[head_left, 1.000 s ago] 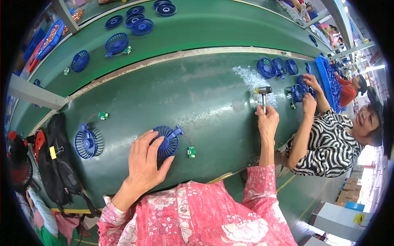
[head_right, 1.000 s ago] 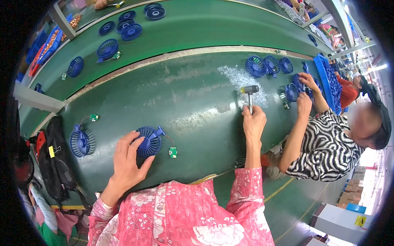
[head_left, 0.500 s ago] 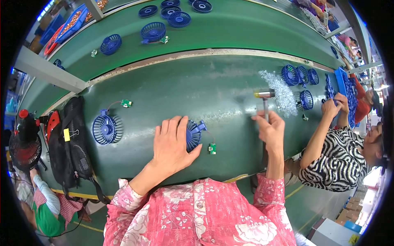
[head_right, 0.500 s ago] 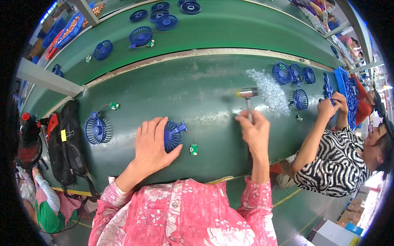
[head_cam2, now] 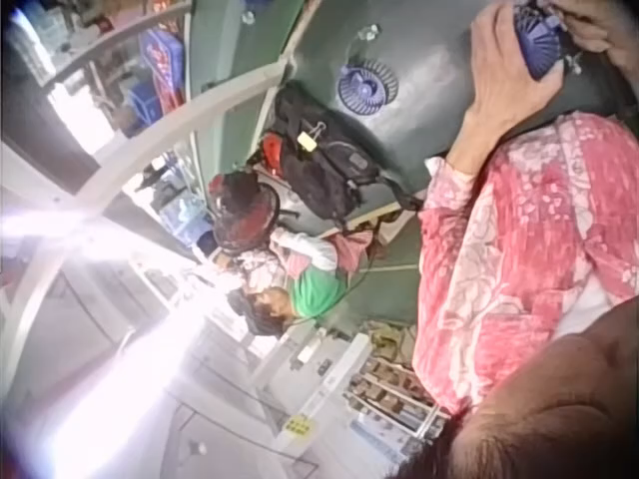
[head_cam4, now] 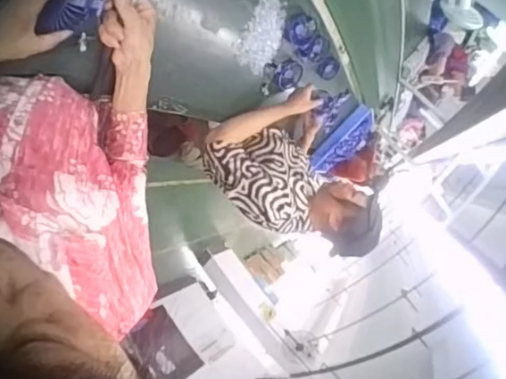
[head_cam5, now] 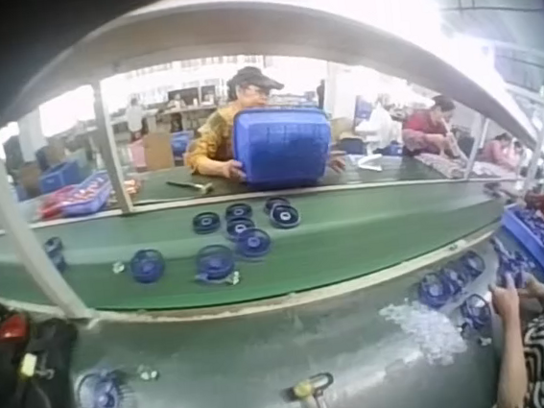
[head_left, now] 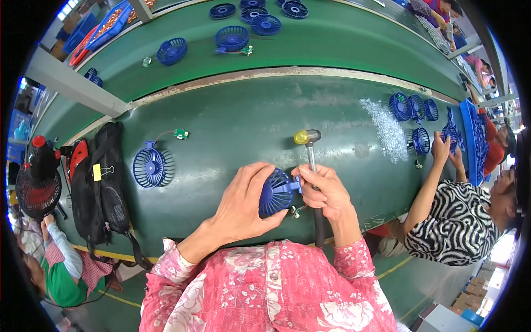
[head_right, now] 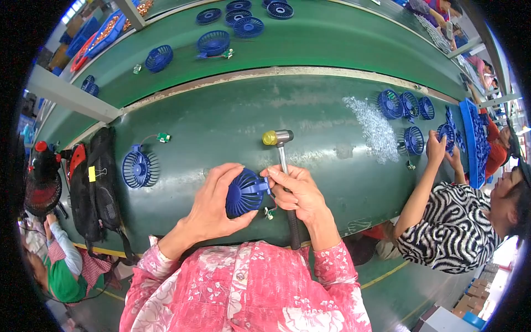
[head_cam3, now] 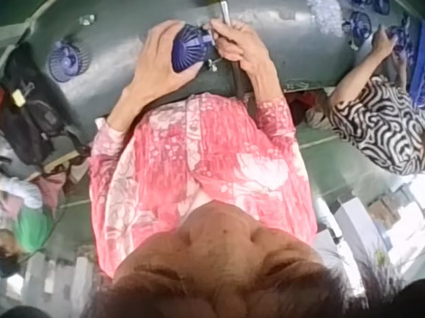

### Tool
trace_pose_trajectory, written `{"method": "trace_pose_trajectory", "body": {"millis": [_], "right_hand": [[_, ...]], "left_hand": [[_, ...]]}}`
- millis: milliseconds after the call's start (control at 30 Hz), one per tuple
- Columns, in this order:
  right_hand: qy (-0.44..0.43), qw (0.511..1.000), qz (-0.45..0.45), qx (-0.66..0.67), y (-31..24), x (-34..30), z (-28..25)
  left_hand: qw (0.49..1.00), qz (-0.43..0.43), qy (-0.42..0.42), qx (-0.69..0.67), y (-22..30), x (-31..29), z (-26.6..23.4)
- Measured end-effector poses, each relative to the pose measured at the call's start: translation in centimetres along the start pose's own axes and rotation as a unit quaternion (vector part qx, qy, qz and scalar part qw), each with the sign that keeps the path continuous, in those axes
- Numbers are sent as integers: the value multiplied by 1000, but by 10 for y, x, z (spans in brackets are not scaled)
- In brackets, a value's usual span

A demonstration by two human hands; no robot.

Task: The person assembles portable electric fans by pressing fan housing and motor unit components together with a small hammer on a production line.

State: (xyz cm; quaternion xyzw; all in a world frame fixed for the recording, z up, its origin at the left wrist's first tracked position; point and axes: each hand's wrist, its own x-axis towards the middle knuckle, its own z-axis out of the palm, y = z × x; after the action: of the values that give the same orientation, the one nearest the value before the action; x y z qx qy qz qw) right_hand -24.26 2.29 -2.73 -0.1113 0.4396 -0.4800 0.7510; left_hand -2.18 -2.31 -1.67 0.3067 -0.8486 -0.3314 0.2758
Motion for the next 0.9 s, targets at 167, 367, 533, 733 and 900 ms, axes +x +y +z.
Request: {"method": "trace_pose_trajectory", "body": {"millis": [167, 367, 533, 733, 900], "right_hand": [[6, 1000, 5, -18, 2, -1, 5], [20, 1000, -10, -19, 9, 2, 5], [32, 999, -40, 8, 13, 3, 7], [30, 996, -32, -77, 12, -3, 14], [125, 968, -110, -187, 16, -9, 28]], "left_hand": [[1000, 5, 4, -6, -1, 1, 2], [1000, -11, 1, -15, -4, -1, 4], [999, -30, -4, -35, -8, -1, 3], [998, -59, -7, -30, -8, -4, 2], [999, -38, 1, 32, -4, -2, 1]]}}
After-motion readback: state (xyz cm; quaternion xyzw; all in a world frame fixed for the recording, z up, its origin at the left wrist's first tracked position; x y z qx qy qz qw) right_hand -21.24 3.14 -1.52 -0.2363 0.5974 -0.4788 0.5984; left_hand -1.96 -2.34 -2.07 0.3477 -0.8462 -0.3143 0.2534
